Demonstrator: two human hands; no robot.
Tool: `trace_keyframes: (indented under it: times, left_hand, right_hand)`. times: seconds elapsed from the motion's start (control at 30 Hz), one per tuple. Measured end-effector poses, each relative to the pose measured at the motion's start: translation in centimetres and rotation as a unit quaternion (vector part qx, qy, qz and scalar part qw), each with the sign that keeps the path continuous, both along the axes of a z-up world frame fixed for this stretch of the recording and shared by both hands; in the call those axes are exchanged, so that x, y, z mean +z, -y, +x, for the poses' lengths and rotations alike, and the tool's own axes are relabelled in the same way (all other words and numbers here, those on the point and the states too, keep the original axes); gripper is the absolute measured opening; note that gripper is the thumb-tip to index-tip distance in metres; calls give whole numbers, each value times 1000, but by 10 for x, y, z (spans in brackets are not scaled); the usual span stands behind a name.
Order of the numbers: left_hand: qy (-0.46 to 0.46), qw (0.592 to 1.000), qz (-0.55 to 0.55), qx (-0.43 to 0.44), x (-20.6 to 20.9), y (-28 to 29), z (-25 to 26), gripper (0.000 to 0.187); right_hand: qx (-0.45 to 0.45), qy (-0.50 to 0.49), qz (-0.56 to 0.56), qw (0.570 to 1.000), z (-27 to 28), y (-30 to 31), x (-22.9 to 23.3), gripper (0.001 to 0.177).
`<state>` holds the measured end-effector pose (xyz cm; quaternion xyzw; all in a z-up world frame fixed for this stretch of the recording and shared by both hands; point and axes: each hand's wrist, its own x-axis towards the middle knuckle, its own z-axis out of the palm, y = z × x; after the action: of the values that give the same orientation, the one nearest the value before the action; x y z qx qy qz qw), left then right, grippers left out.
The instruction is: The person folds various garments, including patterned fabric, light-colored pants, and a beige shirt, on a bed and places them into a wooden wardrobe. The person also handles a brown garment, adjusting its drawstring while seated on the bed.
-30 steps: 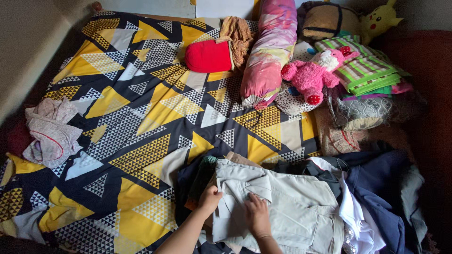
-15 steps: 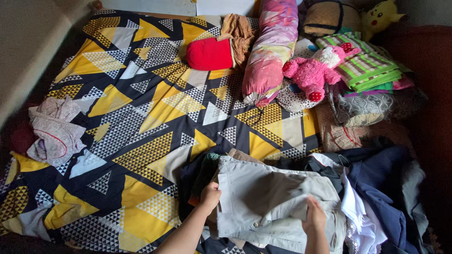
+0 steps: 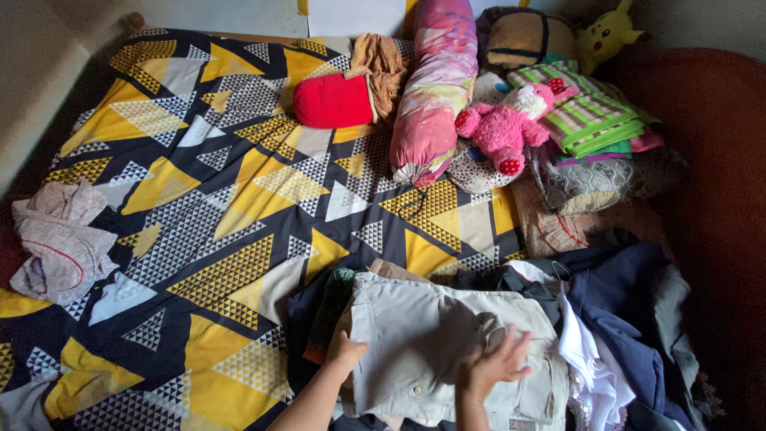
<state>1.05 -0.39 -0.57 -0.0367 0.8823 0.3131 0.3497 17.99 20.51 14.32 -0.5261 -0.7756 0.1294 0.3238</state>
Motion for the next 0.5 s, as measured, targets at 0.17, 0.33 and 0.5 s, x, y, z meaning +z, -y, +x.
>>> trace_keyframes:
  times: [0.17,0.33,0.5]
  left_hand:
    - [73,996,46,36,3,0,-4,65]
    - [82,989,115,37,5,2,-1,53]
    - [78,990,113,19,6,2,-2,55]
  right_hand:
    - [311,92,85,942,-21,46,2,64]
    - [398,318,-102,854,-7,23,-67,69]
    - [252,446,-123,850,20,-35,-69,78]
